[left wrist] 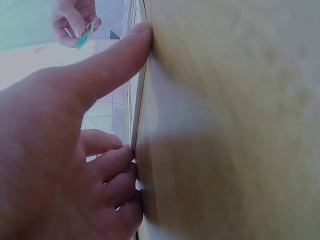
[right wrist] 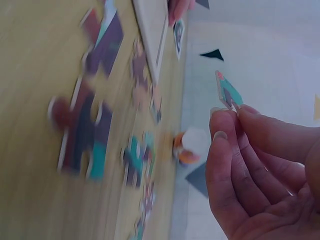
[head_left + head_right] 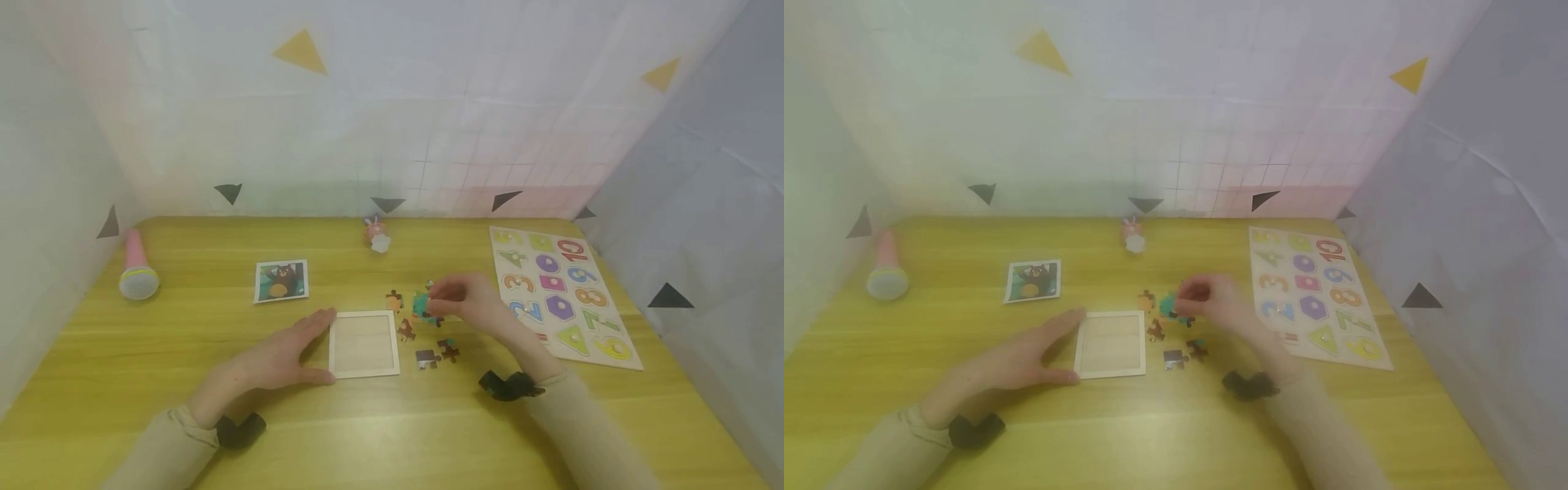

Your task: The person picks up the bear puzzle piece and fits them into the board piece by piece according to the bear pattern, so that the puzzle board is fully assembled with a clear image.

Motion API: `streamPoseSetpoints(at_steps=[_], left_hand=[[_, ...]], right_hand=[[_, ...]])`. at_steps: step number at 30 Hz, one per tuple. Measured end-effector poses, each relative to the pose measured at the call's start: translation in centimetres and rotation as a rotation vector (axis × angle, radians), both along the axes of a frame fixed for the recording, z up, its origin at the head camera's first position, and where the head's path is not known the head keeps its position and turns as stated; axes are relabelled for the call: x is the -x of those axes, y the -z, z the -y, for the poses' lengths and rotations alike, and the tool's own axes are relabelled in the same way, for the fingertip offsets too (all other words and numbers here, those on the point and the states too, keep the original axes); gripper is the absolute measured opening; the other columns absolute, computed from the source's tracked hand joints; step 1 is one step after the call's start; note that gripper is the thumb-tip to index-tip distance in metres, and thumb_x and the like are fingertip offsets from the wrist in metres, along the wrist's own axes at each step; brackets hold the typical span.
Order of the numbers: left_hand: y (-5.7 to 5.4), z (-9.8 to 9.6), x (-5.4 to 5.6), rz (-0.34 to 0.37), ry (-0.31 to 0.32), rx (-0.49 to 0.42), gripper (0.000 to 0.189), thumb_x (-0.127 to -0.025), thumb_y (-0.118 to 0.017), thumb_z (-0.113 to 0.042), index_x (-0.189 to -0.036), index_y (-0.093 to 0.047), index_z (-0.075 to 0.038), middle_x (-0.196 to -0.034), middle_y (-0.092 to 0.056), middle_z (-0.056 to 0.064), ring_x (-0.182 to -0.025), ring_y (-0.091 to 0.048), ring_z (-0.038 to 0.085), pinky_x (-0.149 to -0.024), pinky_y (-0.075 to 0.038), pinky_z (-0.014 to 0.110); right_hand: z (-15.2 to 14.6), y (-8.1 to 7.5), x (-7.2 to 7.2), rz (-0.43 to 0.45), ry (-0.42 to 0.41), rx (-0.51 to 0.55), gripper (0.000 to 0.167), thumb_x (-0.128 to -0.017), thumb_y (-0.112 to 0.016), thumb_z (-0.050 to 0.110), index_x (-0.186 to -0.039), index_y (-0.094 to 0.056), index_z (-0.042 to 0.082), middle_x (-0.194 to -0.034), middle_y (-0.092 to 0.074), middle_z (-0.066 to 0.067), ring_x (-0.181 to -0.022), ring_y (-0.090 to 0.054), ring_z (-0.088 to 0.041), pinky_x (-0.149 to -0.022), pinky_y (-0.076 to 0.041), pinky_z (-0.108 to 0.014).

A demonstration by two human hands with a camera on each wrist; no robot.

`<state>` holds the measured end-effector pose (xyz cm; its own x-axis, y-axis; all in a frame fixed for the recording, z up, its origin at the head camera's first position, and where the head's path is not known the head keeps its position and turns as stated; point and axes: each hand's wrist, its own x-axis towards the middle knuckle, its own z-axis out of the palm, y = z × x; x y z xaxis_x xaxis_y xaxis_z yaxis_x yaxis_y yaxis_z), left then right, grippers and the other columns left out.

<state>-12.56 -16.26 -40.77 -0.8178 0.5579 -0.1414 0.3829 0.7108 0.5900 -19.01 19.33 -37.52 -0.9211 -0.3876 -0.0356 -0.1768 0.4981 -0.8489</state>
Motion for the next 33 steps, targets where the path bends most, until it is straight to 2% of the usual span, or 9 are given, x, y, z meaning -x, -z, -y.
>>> streamPoseSetpoints(at_steps=[7,21,25,30,33], left_hand=[[-0.1,0.0,-0.1,0.011,0.0,-0.003,0.103,-0.085,-0.073,-0.054,-0.16,-0.019,-0.008,-0.166,-0.019,0.015,-0.151,-0.02,0.039,-0.121,-0.022,0.057],[0.0,-0.1,0.1,0.03,0.001,-0.013,0.102,-0.086,-0.074,-0.051,-0.16,-0.019,-0.008,-0.166,-0.018,0.014,-0.152,-0.018,0.039,-0.122,-0.02,0.058],[0.0,0.0,0.0,0.042,-0.005,-0.017,0.102,-0.086,-0.073,-0.052,-0.16,-0.019,-0.009,-0.167,-0.018,0.014,-0.152,-0.018,0.038,-0.122,-0.018,0.057],[0.0,0.0,0.0,0.03,-0.001,-0.01,0.102,-0.086,-0.073,-0.053,-0.16,-0.019,-0.009,-0.167,-0.017,0.013,-0.152,-0.018,0.038,-0.122,-0.019,0.057],[0.0,-0.1,0.1,0.026,-0.006,0.0,0.102,-0.086,-0.073,-0.054,-0.16,-0.019,-0.01,-0.167,-0.017,0.012,-0.152,-0.018,0.036,-0.122,-0.02,0.056]], right_hand=[[2.7,-0.4,-0.4,-0.022,-0.018,-0.074,0.018,-0.087,-0.079,0.025,-0.101,-0.073,0.015,-0.093,-0.075,0.0,-0.083,-0.072,-0.016,-0.077,-0.06,-0.038],[6.3,-1.3,-0.4,0.031,-0.091,0.026,0.01,-0.088,-0.078,0.021,-0.095,-0.075,0.014,-0.087,-0.076,0.001,-0.084,-0.073,-0.031,-0.078,-0.059,-0.053],[7.2,-1.1,-0.6,0.017,-0.116,0.036,0.007,-0.088,-0.078,0.02,-0.092,-0.075,0.015,-0.083,-0.076,0.001,-0.082,-0.073,-0.03,-0.074,-0.06,-0.052],[8.1,-0.2,-0.8,0.018,-0.147,0.038,0.006,-0.088,-0.078,0.017,-0.09,-0.076,0.012,-0.079,-0.074,-0.001,-0.075,-0.071,-0.027,-0.065,-0.06,-0.042],[8.5,0.1,-1.1,0.045,-0.165,0.028,0.005,-0.088,-0.078,0.017,-0.089,-0.076,0.013,-0.079,-0.075,-0.001,-0.075,-0.071,-0.025,-0.067,-0.061,-0.041]])
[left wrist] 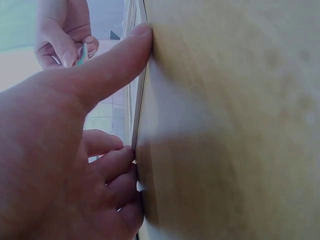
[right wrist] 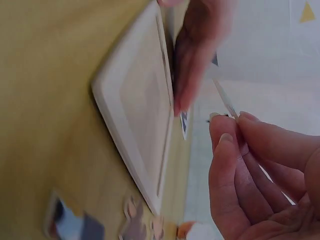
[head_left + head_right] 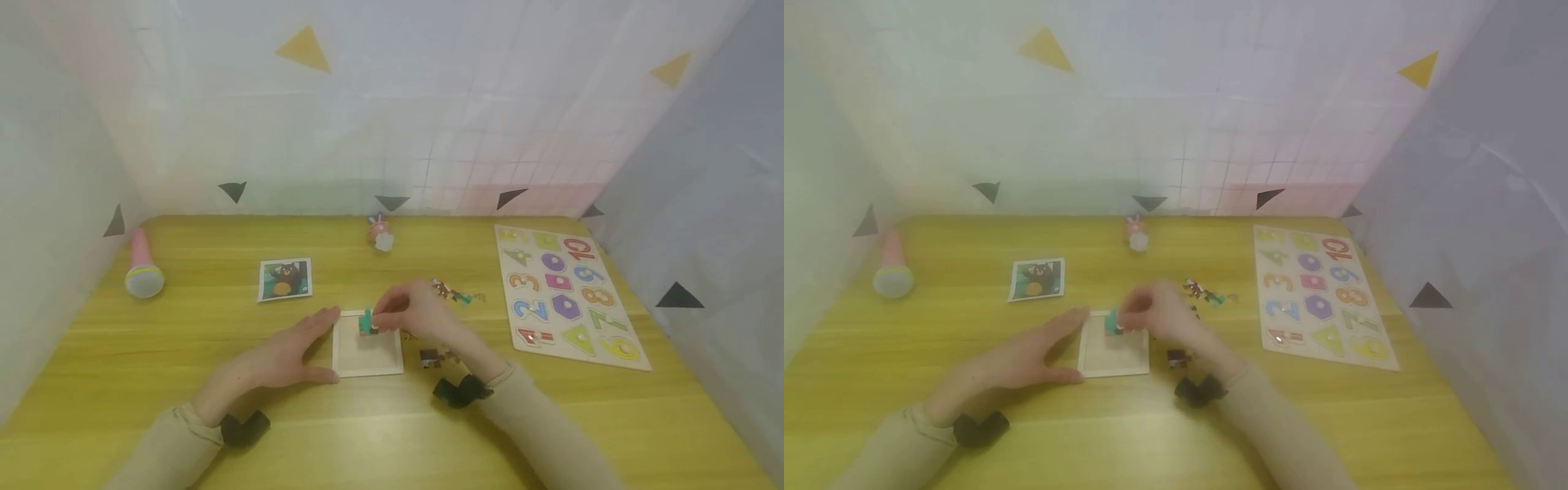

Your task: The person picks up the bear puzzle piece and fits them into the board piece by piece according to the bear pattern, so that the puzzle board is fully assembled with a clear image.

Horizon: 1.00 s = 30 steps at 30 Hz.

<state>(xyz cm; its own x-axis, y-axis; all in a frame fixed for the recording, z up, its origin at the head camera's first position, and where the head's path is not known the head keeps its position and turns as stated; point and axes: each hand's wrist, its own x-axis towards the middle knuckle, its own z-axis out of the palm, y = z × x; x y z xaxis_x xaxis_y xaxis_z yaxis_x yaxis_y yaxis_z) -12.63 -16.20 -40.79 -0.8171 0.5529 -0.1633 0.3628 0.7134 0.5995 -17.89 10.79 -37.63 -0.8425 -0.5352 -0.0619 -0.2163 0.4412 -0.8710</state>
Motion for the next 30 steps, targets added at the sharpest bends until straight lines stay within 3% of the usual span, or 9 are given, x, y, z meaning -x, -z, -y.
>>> streamPoseSetpoints(at_steps=[5,12,30], left_hand=[[0.0,-0.1,0.1,0.003,-0.012,0.004,0.103,-0.085,-0.074,-0.054,-0.161,-0.018,-0.013,-0.167,-0.017,0.01,-0.153,-0.018,0.036,-0.122,-0.02,0.056],[-0.1,0.0,0.2,0.014,-0.013,0.002,0.104,-0.084,-0.074,-0.055,-0.161,-0.018,-0.013,-0.167,-0.016,0.009,-0.153,-0.018,0.036,-0.122,-0.02,0.057],[0.0,-0.1,0.1,0.042,-0.019,0.009,0.105,-0.084,-0.074,-0.056,-0.161,-0.017,-0.015,-0.168,-0.015,0.007,-0.153,-0.016,0.033,-0.123,-0.019,0.055]], right_hand=[[1.0,0.2,-0.9,0.031,-0.054,0.031,0.005,-0.088,-0.077,0.014,-0.091,-0.075,0.01,-0.082,-0.075,-0.002,-0.076,-0.073,-0.021,-0.073,-0.062,-0.041],[2.2,0.7,-1.5,0.033,-0.06,-0.003,0.005,-0.089,-0.077,0.017,-0.087,-0.075,0.012,-0.08,-0.074,0.003,-0.073,-0.07,-0.014,-0.067,-0.057,-0.026],[2.6,1.8,-1.8,-0.033,-0.06,-0.071,0.005,-0.089,-0.077,0.015,-0.084,-0.075,0.017,-0.081,-0.072,0.009,-0.076,-0.066,-0.009,-0.071,-0.056,-0.025]])
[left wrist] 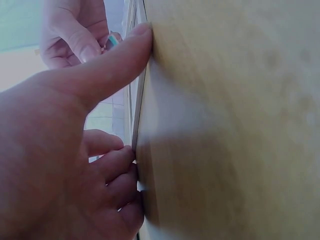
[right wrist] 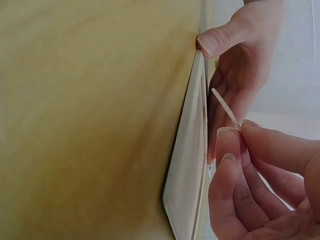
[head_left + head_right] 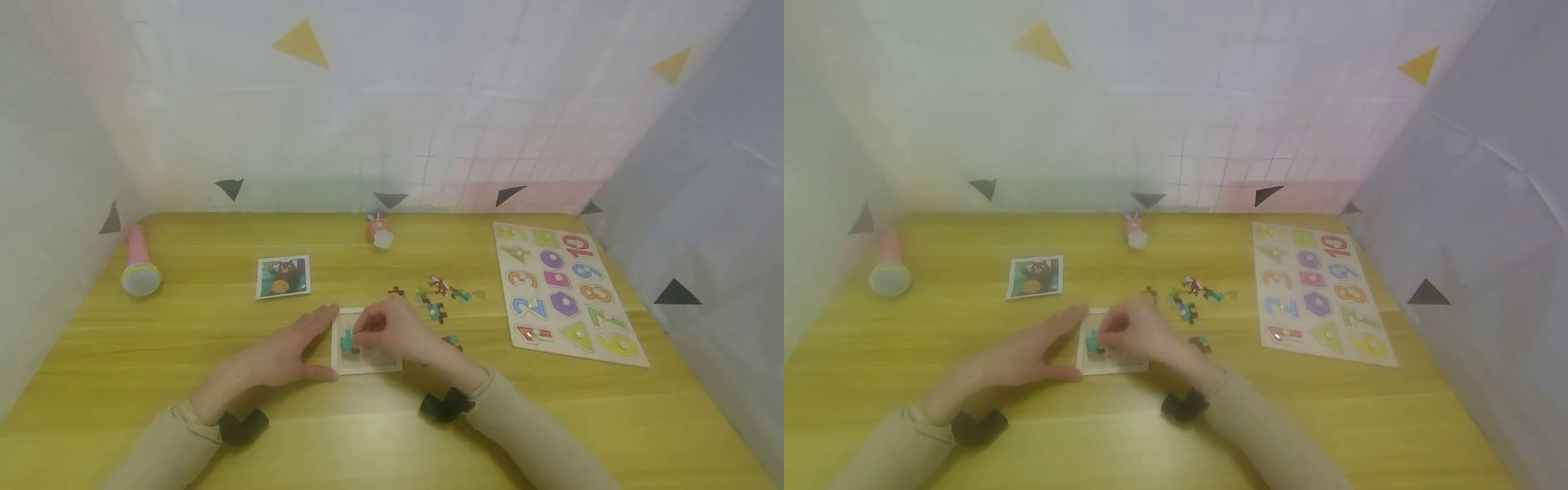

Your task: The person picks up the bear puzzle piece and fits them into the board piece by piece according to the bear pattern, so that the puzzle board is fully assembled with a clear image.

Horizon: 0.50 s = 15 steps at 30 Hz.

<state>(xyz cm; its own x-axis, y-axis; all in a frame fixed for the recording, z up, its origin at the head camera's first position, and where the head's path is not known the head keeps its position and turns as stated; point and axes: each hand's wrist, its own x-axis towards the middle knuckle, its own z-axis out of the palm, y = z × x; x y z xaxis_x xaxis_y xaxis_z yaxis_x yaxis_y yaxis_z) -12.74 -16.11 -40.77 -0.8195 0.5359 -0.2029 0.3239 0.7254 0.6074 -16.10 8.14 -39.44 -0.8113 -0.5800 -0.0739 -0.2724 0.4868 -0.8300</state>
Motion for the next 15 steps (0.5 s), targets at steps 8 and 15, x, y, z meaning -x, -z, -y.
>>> streamPoseSetpoints(at_steps=[8,15], left_hand=[[0.04,0.06,-0.02,0.004,0.0,-0.008,0.105,-0.084,-0.074,-0.056,-0.161,-0.017,-0.015,-0.168,-0.015,0.007,-0.154,-0.016,0.033,-0.123,-0.019,0.054],[0.09,0.07,0.08,-0.004,0.004,-0.003,0.105,-0.084,-0.074,-0.056,-0.161,-0.017,-0.015,-0.168,-0.014,0.007,-0.153,-0.016,0.033,-0.123,-0.019,0.054]], right_hand=[[0.11,0.49,-0.08,-0.015,-0.006,-0.044,0.006,-0.088,-0.077,0.017,-0.083,-0.075,0.02,-0.081,-0.071,0.011,-0.079,-0.065,-0.009,-0.074,-0.055,-0.025],[0.24,0.91,-0.09,-0.021,-0.02,-0.115,0.009,-0.087,-0.079,0.019,-0.08,-0.075,0.023,-0.078,-0.07,0.015,-0.077,-0.063,-0.006,-0.073,-0.053,-0.025]])
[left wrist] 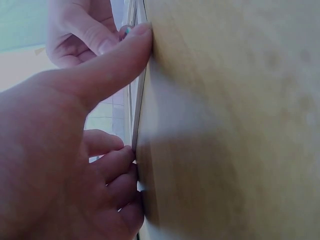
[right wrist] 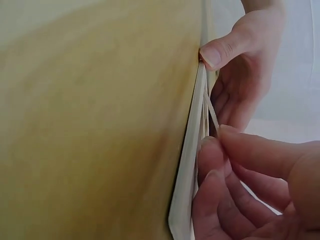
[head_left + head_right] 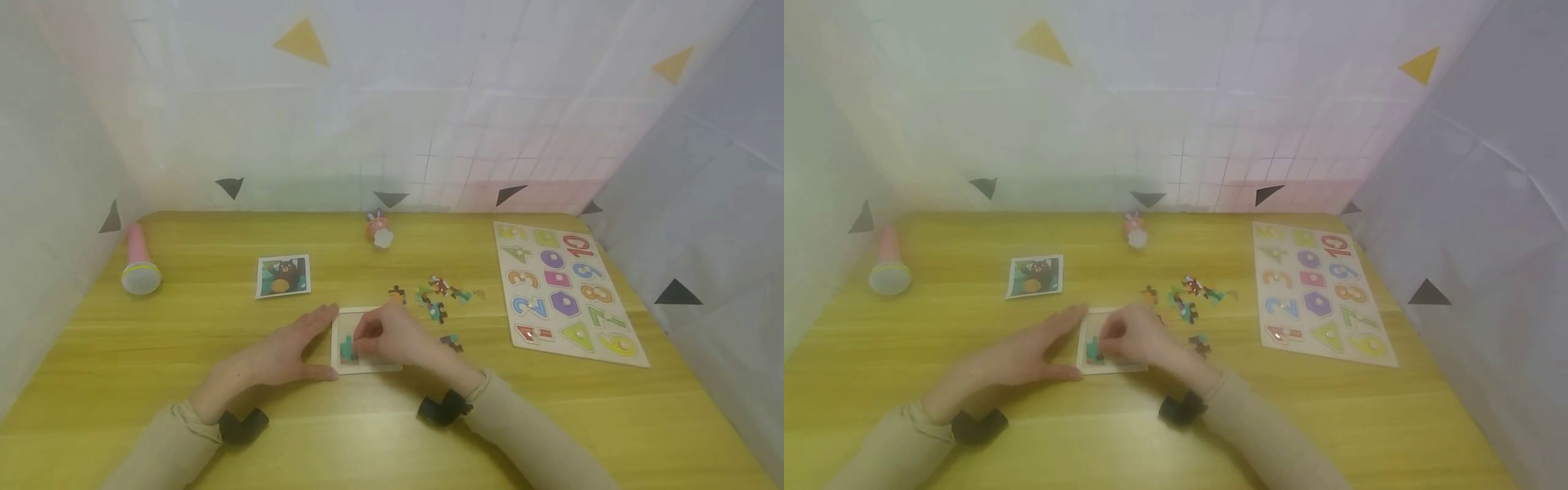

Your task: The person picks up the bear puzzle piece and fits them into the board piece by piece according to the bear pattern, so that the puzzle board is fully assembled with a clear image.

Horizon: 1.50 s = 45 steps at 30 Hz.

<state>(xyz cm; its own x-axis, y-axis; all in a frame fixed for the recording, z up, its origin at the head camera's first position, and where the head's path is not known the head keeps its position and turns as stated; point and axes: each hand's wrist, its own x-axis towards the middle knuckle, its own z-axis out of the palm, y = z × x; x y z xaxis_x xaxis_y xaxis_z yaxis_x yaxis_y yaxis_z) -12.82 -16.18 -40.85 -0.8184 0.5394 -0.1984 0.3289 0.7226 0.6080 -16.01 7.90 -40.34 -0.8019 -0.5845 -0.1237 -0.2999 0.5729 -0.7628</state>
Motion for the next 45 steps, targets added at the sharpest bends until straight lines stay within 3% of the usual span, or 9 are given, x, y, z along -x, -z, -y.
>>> streamPoseSetpoints(at_steps=[12,23,45], left_hand=[[-0.2,0.2,-0.1,-0.016,0.013,-0.009,0.104,-0.085,-0.073,-0.054,-0.161,-0.017,-0.011,-0.167,-0.015,0.011,-0.153,-0.017,0.036,-0.123,-0.019,0.056],[0.0,0.1,-0.1,-0.01,-0.005,0.005,0.104,-0.084,-0.075,-0.055,-0.161,-0.018,-0.015,-0.168,-0.015,0.007,-0.153,-0.017,0.033,-0.123,-0.02,0.053],[-0.4,0.0,-0.2,-0.008,0.01,-0.015,0.101,-0.086,-0.073,-0.053,-0.161,-0.019,-0.011,-0.167,-0.016,0.011,-0.153,-0.017,0.036,-0.122,-0.02,0.056]], right_hand=[[0.4,0.3,-0.3,-0.066,-0.054,0.002,0.004,-0.085,-0.08,0.014,-0.082,-0.076,0.014,-0.074,-0.07,0.01,-0.069,-0.06,-0.004,-0.066,-0.052,-0.021],[0.8,-0.3,-1.1,-0.107,-0.07,-0.081,0.006,-0.084,-0.08,0.014,-0.086,-0.075,0.014,-0.071,-0.063,0.01,-0.067,-0.055,-0.007,-0.062,-0.047,-0.021],[0.7,-0.1,-1.1,-0.099,-0.066,-0.08,0.012,-0.082,-0.083,0.016,-0.086,-0.072,0.015,-0.072,-0.062,0.009,-0.068,-0.055,-0.008,-0.064,-0.048,-0.022]])
